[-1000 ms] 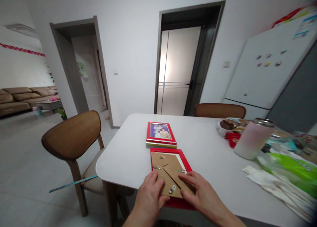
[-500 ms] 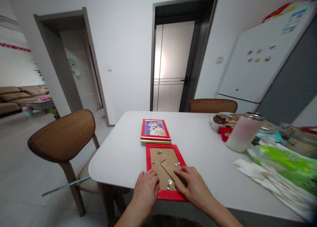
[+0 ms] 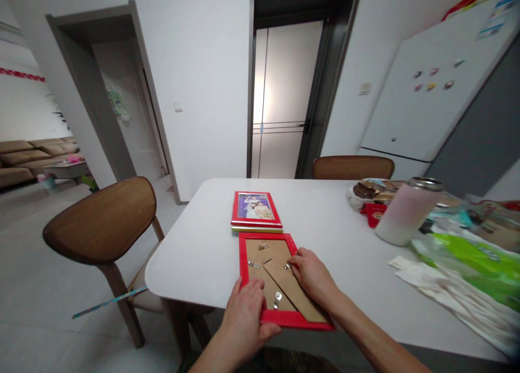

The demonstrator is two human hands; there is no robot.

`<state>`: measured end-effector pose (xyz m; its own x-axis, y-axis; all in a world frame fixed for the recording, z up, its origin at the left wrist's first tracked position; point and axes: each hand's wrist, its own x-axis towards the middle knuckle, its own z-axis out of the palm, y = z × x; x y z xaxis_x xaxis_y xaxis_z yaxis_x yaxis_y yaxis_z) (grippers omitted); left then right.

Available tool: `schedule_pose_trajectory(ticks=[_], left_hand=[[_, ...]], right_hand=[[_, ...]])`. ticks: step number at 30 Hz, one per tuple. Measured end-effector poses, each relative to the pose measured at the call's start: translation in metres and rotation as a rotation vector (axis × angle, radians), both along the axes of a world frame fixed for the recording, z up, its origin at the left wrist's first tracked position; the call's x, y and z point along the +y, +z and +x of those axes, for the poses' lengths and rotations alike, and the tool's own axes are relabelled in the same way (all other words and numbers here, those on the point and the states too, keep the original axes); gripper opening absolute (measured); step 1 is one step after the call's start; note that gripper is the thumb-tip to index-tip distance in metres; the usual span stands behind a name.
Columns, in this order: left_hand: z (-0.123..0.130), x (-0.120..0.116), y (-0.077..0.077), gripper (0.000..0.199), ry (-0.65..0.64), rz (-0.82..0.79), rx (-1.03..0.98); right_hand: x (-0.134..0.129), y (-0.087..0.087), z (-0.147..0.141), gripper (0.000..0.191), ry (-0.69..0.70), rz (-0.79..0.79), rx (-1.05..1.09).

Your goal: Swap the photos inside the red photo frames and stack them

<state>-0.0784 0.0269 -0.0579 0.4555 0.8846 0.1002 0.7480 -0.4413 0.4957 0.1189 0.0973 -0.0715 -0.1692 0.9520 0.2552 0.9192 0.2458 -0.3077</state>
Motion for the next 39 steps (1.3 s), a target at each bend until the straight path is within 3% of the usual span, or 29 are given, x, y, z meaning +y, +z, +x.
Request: schedule_pose_trajectory(ticks=[10,13,16,24,29,35,39], left_hand=[[-0.003,0.001,0.002,0.040,0.015,-0.008,-0.020],[-0.006,0.002,0.000,0.040,-0.002,-0.004,-0.029],[-0.008,0.003,-0.002,0.040,-0.005,0.011,-0.038],[-0.009,0.002,-0.005,0.044,-0.006,0.018,-0.088],[-0.009,0.005,-0.007,0.058,-0.012,0.006,-0.102],[-0.011,0.002,-0.003,0.036,-0.020,0.031,-0.146],[-0.012,0.000,-0.001,0.036,-0.030,0.025,-0.173]], right_hand=[[-0.021,0.001,0.004,0.027,0.067,0.064,0.068],[-0.041,0.005,-0.010,0.025,0.224,0.119,0.079],[-0.059,0.010,-0.026,0.022,0.398,0.067,0.055],[-0.073,0.021,-0.032,0.020,0.479,0.011,-0.010],[-0.053,0.015,-0.044,0.026,0.410,-0.005,0.082],[0.001,0.002,-0.075,0.025,0.276,0.032,0.047],[0.015,-0.001,-0.083,0.024,0.291,0.030,-0.003]])
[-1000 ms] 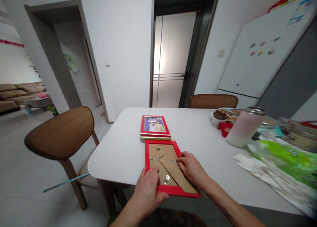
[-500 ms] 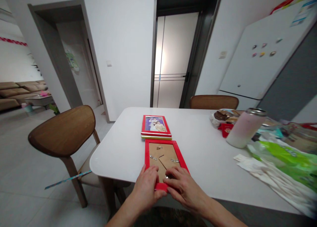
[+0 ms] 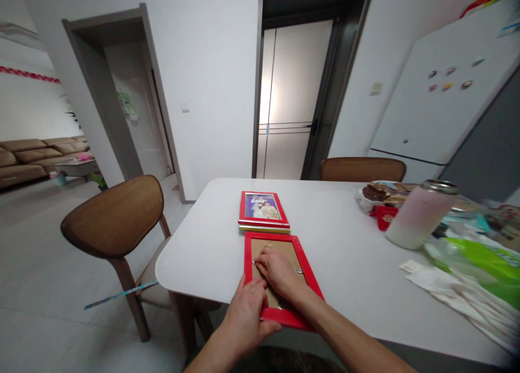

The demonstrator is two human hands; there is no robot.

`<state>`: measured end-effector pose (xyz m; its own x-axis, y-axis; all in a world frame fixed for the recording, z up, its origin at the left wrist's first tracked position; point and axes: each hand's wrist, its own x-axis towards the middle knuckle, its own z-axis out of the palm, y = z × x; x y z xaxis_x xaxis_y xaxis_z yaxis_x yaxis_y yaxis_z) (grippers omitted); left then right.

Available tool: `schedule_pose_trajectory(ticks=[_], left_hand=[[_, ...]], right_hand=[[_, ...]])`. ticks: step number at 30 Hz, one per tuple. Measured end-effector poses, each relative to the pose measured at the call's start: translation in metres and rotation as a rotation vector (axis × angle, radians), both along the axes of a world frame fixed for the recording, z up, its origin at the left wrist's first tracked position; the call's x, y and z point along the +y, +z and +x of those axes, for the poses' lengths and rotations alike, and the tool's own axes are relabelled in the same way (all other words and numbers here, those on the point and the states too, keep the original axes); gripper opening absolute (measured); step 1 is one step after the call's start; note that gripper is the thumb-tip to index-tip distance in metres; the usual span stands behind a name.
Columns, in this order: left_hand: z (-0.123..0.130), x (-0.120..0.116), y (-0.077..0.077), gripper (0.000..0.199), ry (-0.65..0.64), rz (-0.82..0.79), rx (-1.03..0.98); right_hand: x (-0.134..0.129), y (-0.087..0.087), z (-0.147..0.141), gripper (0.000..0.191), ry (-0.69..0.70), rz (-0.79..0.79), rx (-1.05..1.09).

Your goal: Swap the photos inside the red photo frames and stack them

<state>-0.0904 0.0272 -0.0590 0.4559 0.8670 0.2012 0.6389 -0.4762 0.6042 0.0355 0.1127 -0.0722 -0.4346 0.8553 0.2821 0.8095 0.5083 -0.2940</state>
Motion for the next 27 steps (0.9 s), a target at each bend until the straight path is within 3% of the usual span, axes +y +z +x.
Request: schedule_pose_trajectory(ticks=[8,13,15,27], left_hand=[[-0.001,0.001,0.002,0.031,0.017,-0.035,0.008],[-0.001,0.000,-0.002,0.046,0.029,-0.046,0.026],[-0.001,0.000,-0.004,0.052,0.034,-0.043,0.029],[0.004,-0.002,-0.006,0.066,0.050,-0.062,0.042]], right_hand=[[-0.005,0.003,0.003,0.027,0.068,-0.011,0.000],[0.015,0.006,0.025,0.025,-0.169,-0.022,0.106],[0.024,0.006,0.029,0.024,-0.203,-0.041,0.094],[0.058,0.002,0.020,0.017,-0.498,-0.125,0.066]])
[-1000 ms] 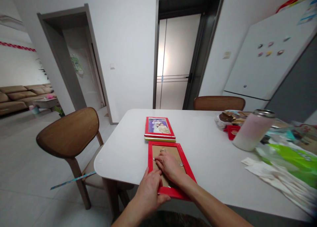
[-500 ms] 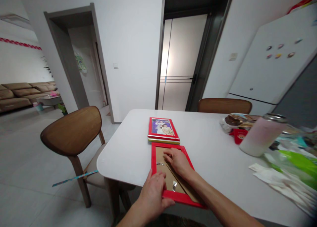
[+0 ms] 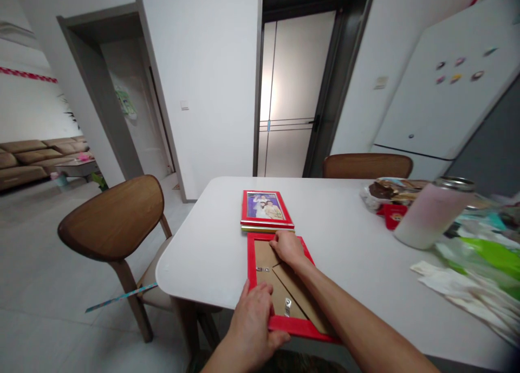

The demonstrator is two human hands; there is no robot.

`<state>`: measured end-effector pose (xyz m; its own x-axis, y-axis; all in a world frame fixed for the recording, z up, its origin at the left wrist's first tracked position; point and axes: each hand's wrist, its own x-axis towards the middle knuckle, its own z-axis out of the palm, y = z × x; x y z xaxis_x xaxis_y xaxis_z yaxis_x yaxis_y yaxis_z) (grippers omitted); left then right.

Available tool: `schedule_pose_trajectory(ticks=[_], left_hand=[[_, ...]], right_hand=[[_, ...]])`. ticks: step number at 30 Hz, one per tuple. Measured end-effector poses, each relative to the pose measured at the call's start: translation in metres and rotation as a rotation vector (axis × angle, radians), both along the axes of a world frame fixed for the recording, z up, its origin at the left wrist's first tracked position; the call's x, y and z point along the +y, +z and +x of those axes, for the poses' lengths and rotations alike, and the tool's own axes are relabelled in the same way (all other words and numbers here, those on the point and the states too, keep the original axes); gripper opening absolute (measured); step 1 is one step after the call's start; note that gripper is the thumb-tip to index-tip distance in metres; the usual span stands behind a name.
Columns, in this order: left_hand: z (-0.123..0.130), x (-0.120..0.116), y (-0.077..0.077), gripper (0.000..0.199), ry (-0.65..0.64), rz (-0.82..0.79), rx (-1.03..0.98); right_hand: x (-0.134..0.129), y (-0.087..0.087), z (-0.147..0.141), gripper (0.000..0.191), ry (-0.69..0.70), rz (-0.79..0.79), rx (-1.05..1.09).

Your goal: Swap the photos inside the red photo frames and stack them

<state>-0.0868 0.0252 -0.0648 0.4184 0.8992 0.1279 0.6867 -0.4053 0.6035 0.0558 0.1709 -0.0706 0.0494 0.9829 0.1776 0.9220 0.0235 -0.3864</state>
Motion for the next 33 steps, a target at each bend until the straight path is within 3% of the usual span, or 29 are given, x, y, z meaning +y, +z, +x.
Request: schedule_pose_trajectory(ticks=[3,5,10,12,14,17,18,21,23,26,29,33], left_hand=[[0.007,-0.003,-0.003,0.076,0.033,-0.010,0.037],[0.009,-0.004,-0.007,0.068,0.046,0.009,0.069],[0.000,-0.005,-0.018,0.048,-0.006,0.107,0.008],[0.002,-0.008,-0.021,0.035,0.009,0.149,-0.121],[0.012,-0.013,-0.021,0.025,0.056,0.123,-0.292],[0.041,-0.021,-0.014,0.020,0.048,-0.038,-0.582],[0.050,-0.023,-0.009,0.021,0.027,-0.084,-0.684],[0.069,-0.020,0.014,0.040,0.054,-0.127,-0.978],[0.074,-0.011,0.032,0.056,0.096,-0.141,-1.122],[0.081,0.009,0.045,0.058,0.044,-0.283,-1.159],[0.101,0.027,0.029,0.053,0.039,-0.421,-1.016],[0.135,0.039,-0.001,0.044,0.067,-0.344,-0.696]], right_hand=[[0.000,0.003,-0.003,0.016,-0.030,0.014,0.029],[-0.003,0.008,0.001,0.017,-0.017,0.038,0.068],[-0.035,0.019,0.054,0.027,-0.011,0.159,0.245],[-0.060,0.016,0.073,0.032,-0.103,0.184,0.572],[-0.090,0.010,0.075,0.037,-0.120,0.035,1.026],[-0.126,0.000,0.049,0.040,0.122,-0.238,1.490],[-0.132,-0.001,0.040,0.041,0.113,-0.246,1.595],[-0.136,0.004,0.035,0.053,-0.012,-0.016,1.762],[-0.130,0.013,0.057,0.069,-0.092,0.089,1.734],[-0.113,0.025,0.114,0.075,-0.222,0.037,1.500],[-0.091,0.027,0.171,0.061,-0.245,-0.021,1.090],[-0.063,0.014,0.219,0.044,-0.264,-0.025,0.351]])
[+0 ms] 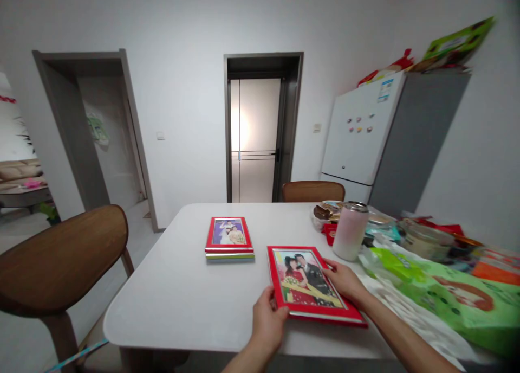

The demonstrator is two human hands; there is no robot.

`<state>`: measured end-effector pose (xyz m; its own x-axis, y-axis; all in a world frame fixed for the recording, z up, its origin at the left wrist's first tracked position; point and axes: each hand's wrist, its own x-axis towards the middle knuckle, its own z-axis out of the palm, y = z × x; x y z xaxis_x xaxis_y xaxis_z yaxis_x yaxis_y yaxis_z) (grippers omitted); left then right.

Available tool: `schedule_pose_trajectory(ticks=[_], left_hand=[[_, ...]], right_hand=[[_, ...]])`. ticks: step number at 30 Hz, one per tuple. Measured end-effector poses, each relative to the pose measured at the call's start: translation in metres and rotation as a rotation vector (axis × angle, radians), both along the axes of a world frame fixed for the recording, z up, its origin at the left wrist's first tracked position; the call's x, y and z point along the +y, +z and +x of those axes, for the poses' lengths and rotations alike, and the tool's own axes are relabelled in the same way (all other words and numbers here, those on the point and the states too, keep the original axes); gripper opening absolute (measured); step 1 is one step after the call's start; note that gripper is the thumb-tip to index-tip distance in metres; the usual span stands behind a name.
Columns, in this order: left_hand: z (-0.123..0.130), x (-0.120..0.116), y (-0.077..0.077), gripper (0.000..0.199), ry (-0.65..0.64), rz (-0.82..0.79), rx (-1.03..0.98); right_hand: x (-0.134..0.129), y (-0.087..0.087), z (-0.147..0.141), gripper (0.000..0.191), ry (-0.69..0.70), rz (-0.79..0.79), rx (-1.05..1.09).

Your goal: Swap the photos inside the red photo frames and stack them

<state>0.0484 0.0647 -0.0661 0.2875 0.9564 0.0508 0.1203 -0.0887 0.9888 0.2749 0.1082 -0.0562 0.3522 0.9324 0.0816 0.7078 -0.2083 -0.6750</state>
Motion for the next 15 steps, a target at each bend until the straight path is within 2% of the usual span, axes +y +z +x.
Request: schedule_pose_trajectory(ticks=[2,5,8,10,12,14,15], left_hand=[[0.011,0.003,-0.006,0.042,0.008,0.042,0.067],[0.017,0.006,-0.006,0.041,0.039,0.081,0.124],[0.010,0.011,-0.006,0.046,0.076,0.091,0.184],[-0.004,0.018,-0.009,0.054,0.126,0.058,0.162],[-0.024,0.028,-0.012,0.058,0.189,0.002,0.084],[-0.048,0.041,-0.015,0.054,0.256,-0.054,0.005],[-0.061,0.047,-0.016,0.051,0.285,-0.079,-0.017]], right_hand=[[0.009,-0.007,0.012,0.041,-0.022,-0.041,-0.197],[0.014,-0.013,0.020,0.040,-0.041,-0.068,-0.285],[0.015,-0.013,0.013,0.034,-0.040,-0.077,-0.378],[0.019,-0.008,-0.007,0.033,-0.027,-0.043,-0.427],[0.029,-0.001,-0.045,0.036,0.056,0.063,-0.475],[0.044,0.005,-0.094,0.038,0.266,0.228,-0.531],[0.053,0.008,-0.120,0.038,0.344,0.249,-0.535]])
